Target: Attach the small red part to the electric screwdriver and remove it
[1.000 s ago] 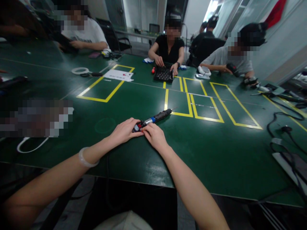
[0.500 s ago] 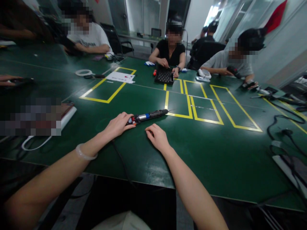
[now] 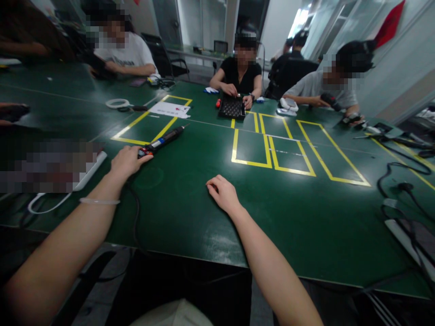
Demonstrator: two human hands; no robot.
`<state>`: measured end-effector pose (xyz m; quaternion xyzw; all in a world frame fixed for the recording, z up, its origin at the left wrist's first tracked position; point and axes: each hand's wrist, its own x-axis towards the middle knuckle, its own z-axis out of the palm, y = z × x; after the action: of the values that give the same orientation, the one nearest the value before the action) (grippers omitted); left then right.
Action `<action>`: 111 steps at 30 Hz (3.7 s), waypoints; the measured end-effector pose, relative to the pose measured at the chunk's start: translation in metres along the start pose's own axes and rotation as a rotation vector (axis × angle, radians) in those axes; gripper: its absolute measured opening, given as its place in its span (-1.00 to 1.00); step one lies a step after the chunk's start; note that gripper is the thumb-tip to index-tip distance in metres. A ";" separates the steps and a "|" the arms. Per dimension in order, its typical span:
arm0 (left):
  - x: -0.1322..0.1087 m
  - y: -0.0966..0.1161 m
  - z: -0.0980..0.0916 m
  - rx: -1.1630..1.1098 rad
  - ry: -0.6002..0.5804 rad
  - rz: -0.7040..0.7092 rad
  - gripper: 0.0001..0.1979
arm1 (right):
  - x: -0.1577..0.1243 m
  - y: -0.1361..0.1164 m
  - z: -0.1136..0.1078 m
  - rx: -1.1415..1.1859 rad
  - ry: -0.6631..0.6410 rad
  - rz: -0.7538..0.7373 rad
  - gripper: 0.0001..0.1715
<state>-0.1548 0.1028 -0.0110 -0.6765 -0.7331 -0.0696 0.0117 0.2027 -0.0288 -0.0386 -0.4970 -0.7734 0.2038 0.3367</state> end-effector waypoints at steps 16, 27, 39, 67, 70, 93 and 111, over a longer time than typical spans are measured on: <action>0.007 -0.021 0.000 -0.043 0.254 0.073 -0.51 | 0.000 0.000 0.002 -0.027 -0.034 0.001 -0.85; 0.016 -0.025 0.012 -0.254 0.312 0.051 -0.79 | 0.000 -0.001 0.001 -0.031 -0.043 0.004 -0.85; -0.055 0.087 -0.019 -0.943 -0.395 0.571 -0.46 | 0.001 -0.005 0.006 0.236 -0.011 0.073 -0.85; -0.094 0.122 -0.003 -1.041 -0.481 0.779 -0.79 | 0.004 -0.012 0.016 0.652 -0.008 0.201 -0.67; -0.094 0.122 -0.003 -1.051 -0.482 0.793 -0.80 | 0.003 -0.010 0.017 0.651 -0.004 0.188 -0.68; 0.008 -0.025 -0.013 -0.081 -0.046 -0.151 -0.03 | 0.003 -0.001 0.016 0.543 -0.013 0.196 -0.72; -0.010 0.025 0.001 -0.140 -0.054 -0.002 -0.30 | 0.004 -0.008 0.015 0.547 0.005 0.154 -0.69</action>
<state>-0.1288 0.0953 -0.0110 -0.6766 -0.7271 -0.1023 -0.0554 0.1858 -0.0279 -0.0421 -0.4455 -0.6486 0.4288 0.4439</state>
